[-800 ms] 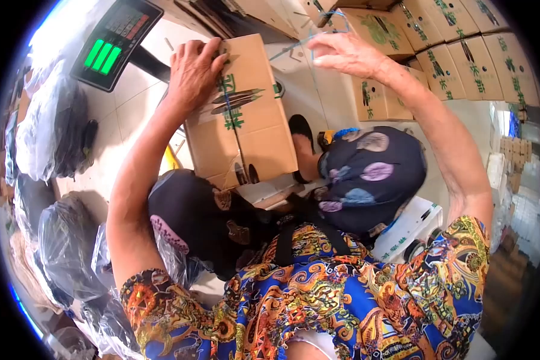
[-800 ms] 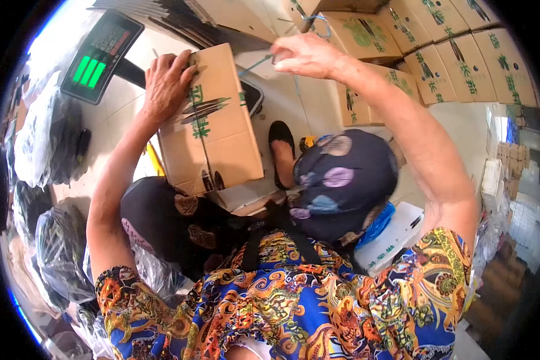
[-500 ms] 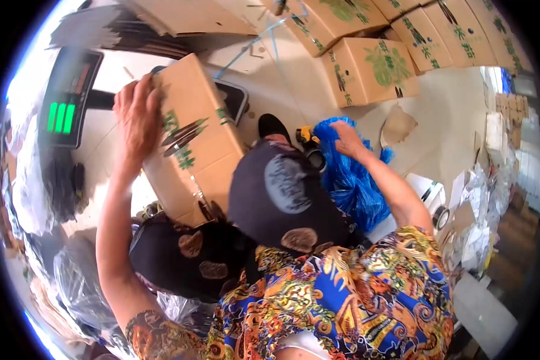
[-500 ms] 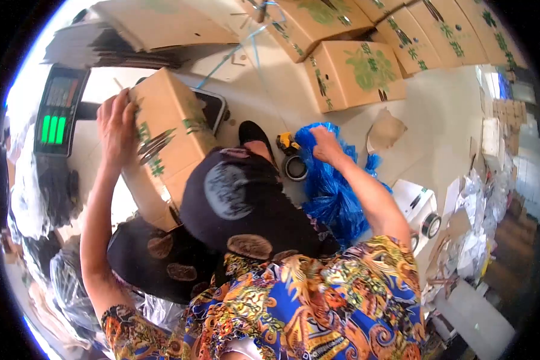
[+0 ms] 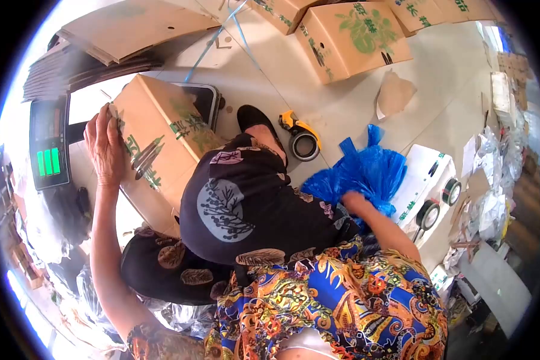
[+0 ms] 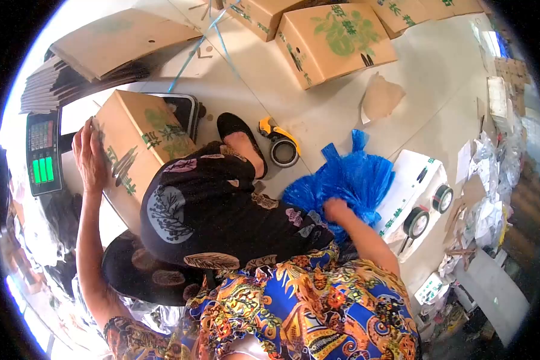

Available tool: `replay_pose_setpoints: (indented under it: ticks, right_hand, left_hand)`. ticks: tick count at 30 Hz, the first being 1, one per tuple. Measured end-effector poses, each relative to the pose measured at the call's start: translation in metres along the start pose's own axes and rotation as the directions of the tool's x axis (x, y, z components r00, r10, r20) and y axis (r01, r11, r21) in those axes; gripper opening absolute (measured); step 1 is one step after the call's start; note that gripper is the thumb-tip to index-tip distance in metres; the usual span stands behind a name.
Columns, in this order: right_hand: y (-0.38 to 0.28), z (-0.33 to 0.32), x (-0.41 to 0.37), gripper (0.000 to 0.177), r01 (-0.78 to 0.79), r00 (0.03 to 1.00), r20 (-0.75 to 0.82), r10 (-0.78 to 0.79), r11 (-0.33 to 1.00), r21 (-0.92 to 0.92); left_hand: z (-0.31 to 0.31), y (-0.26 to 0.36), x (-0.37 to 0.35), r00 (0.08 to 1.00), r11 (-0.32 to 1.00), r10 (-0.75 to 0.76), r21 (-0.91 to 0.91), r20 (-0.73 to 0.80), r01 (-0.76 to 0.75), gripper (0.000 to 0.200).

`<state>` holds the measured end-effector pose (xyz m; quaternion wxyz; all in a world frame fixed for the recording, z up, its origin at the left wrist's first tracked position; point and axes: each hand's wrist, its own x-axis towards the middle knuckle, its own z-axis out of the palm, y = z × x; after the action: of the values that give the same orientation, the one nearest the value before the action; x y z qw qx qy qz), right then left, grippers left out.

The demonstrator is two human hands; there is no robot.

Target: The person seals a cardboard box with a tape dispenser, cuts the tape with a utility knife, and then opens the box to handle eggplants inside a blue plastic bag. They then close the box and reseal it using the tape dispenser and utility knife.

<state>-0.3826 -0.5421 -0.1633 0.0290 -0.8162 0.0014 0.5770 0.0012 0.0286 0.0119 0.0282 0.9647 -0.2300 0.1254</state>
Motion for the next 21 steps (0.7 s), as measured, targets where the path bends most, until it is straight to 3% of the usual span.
replay_pose_setpoints:
  ticks: [1,2,3,5,7,9,10,12,13,14,15,16,18,19,21]
  right_hand:
    - [-0.009,-0.041,0.009,0.028,-0.012,0.999,-0.048,0.013,1.0,0.015]
    - [-0.024,-0.088,0.003,0.03,-0.001,0.948,-0.316,0.029,0.996,0.087]
    - [-0.036,-0.124,0.004,0.034,0.039,0.827,-0.56,0.052,0.988,0.149]
    - [-0.038,-0.168,0.031,0.041,0.324,0.58,-0.814,-0.037,0.927,0.188]
    - [-0.065,-0.195,0.054,0.044,0.301,0.647,-0.762,-0.036,0.93,0.211]
    - [-0.063,-0.179,0.096,0.042,0.253,0.721,-0.692,-0.049,0.948,0.196]
    - [-0.064,-0.174,0.118,0.042,0.249,0.677,-0.736,-0.01,0.944,0.216]
    - [-0.069,-0.181,0.114,0.041,0.094,0.731,-0.664,0.158,0.94,0.328]
    - [-0.066,-0.181,0.117,0.04,0.133,0.682,-0.722,0.116,0.951,0.278]
    - [-0.064,-0.185,0.122,0.04,0.144,0.672,-0.727,0.144,0.936,0.32]
    - [-0.066,-0.193,0.119,0.039,0.148,0.661,-0.728,0.182,0.919,0.365]
    - [-0.071,-0.203,0.119,0.035,0.189,0.607,-0.769,0.2,0.904,0.384]
    - [-0.084,-0.234,0.089,0.032,0.344,0.631,-0.734,0.253,0.756,0.557]
    - [-0.102,-0.256,0.068,0.03,0.419,0.649,-0.712,0.269,0.655,0.629]
    - [-0.122,-0.294,0.05,0.031,0.604,0.698,-0.702,0.139,0.412,0.682]
  left_hand:
    - [0.0,-0.003,0.001,1.0,1.0,0.002,0.009,-0.001,-0.002,0.039]
    - [0.004,-0.006,0.0,0.998,0.995,-0.058,-0.087,-0.034,0.055,0.035]
    - [-0.002,-0.006,0.002,0.984,0.985,0.164,0.065,-0.071,-0.16,0.031]
    - [0.006,-0.002,0.0,0.994,0.994,0.096,0.057,-0.054,-0.093,0.029]
    - [-0.011,0.016,0.004,0.996,0.992,-0.065,-0.11,-0.066,0.058,0.031]
    - [-0.016,0.023,0.005,0.956,0.923,-0.291,-0.274,-0.034,0.272,0.031]
    - [-0.017,0.02,0.01,0.96,0.935,-0.272,-0.253,-0.065,0.248,0.032]
    - [-0.022,0.025,0.01,0.961,0.938,-0.258,-0.263,-0.095,0.226,0.032]
    - [-0.025,0.028,0.01,0.959,0.934,-0.261,-0.278,-0.106,0.224,0.033]
    - [-0.024,0.021,0.008,0.986,0.981,-0.123,-0.163,-0.11,0.104,0.034]
    - [-0.021,0.022,0.009,0.987,0.984,-0.16,-0.082,-0.01,0.158,0.029]
    - [-0.021,0.021,0.009,0.987,0.983,-0.161,-0.092,-0.012,0.16,0.027]
    - [-0.012,0.019,0.01,0.988,0.984,-0.147,-0.105,-0.043,0.142,0.029]
    - [-0.02,0.026,0.015,0.96,0.942,-0.276,-0.212,-0.056,0.259,0.033]
    - [-0.021,0.025,0.015,0.965,0.95,-0.242,-0.225,-0.1,0.215,0.036]
